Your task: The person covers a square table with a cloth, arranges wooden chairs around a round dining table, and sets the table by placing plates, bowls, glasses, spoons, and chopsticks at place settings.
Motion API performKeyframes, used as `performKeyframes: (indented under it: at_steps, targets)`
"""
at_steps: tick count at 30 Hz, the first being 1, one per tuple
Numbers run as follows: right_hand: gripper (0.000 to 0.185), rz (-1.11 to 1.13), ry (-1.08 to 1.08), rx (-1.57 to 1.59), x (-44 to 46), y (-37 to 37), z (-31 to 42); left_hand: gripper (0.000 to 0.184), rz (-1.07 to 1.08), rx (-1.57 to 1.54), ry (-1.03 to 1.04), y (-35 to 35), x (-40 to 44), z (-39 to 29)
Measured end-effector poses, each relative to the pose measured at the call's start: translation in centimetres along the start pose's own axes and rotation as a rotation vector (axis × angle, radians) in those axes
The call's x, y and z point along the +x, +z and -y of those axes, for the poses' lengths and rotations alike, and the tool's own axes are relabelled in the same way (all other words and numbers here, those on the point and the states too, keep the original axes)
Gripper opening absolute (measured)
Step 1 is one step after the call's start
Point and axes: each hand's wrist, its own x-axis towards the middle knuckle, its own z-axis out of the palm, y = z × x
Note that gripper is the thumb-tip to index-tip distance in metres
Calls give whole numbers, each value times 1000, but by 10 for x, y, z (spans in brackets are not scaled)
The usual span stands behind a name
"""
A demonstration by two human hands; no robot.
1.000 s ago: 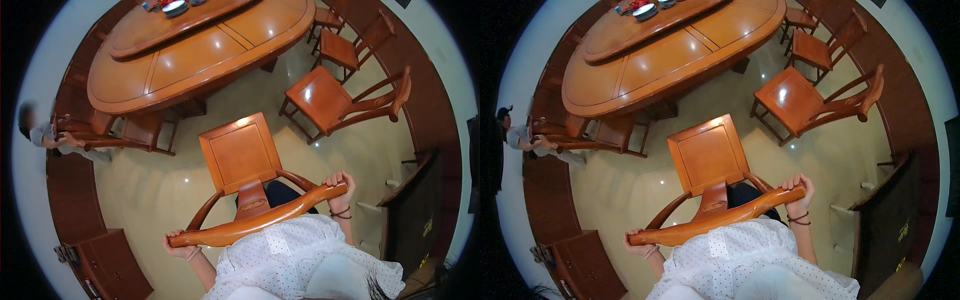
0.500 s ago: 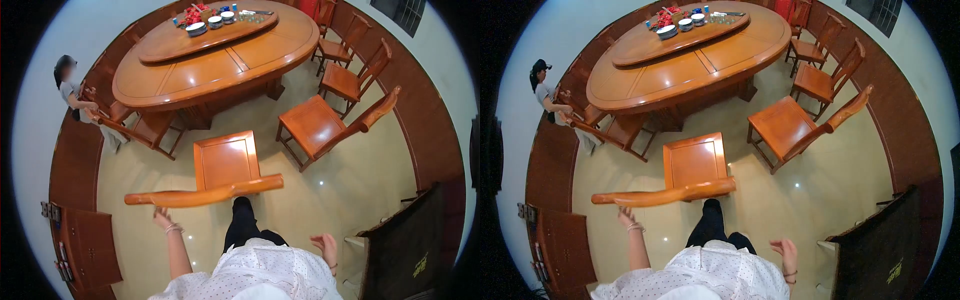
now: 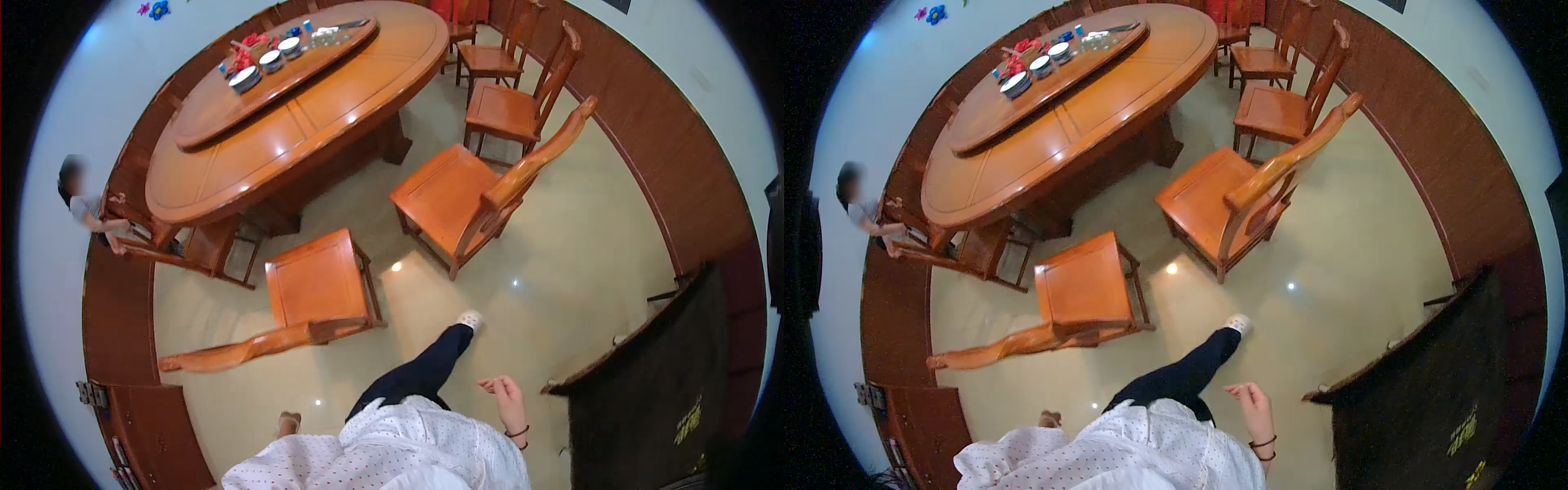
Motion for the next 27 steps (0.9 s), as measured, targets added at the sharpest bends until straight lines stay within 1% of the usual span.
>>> performKeyframes:
  at_steps: [1, 2, 3, 4, 5, 7, 8, 9, 10, 11, 12, 13, 15, 16, 18, 19, 21, 22, 24, 26, 27]
  targets:
    - [18, 2, -13, 3, 17, -4, 15, 35, 110, -107, 49, 2, -6, -19]
    - [16, 79, -43, -61, 34, -8, 32, 37, 220, -216, 99, 7, -12, -35]
    - [14, 156, -80, -123, 55, -16, 37, 38, 323, -327, 153, 17, -8, -52]
    - [11, 198, -56, -126, 73, -32, 25, 40, 435, -435, 211, 19, -10, -72]
    - [11, 199, -70, -131, 93, -47, 36, 42, 553, -538, 270, 15, -15, -100]
    - [12, 173, 53, -354, 113, -79, 65, 41, 535, -497, 290, 9, -48, -164]
    - [13, 135, 36, -462, 122, -97, 81, 41, 514, -453, 313, -4, -96, -205]
    - [13, 123, 41, -469, 131, -115, 93, 42, 494, -414, 349, -10, -125, -240]
    - [13, 49, 56, -299, 138, -134, 95, 42, 496, -405, 360, -2, -123, -266]
    - [13, -23, 71, -129, 147, -152, 108, 35, 472, -459, 373, 2, -119, -294]
    - [12, -69, 35, -73, 157, -168, 122, 30, 445, -513, 382, -2, -128, -316]
    - [12, -76, 36, -67, 168, -188, 126, 30, 442, -505, 385, -6, -136, -334]
    - [11, -254, 13, -98, 192, -231, 127, 32, 396, -478, 343, -10, -157, -372]
    - [10, -298, 1, -24, 203, -248, 136, 32, 396, -477, 345, -12, -170, -390]
    - [10, -322, 5, 14, 218, -291, 118, 33, 315, -391, 348, -11, -191, -410]
    - [10, -343, 9, 49, 234, -310, 121, 33, 303, -408, 345, -17, -220, -427]
    - [12, -310, 37, 57, 266, -354, 128, 34, 273, -333, 266, -27, -278, -462]
    - [12, -310, 61, 43, 284, -380, 128, 34, 261, -350, 257, -13, -275, -477]
    - [15, -299, 85, 12, 325, -433, 129, 34, 300, -617, 263, 15, -279, -521]
    - [16, -290, 108, 8, 361, -465, 156, 37, 295, -544, 398, 30, -318, -565]
    - [17, -305, 121, -13, 379, -483, 175, 36, 314, -505, 392, 34, -339, -594]
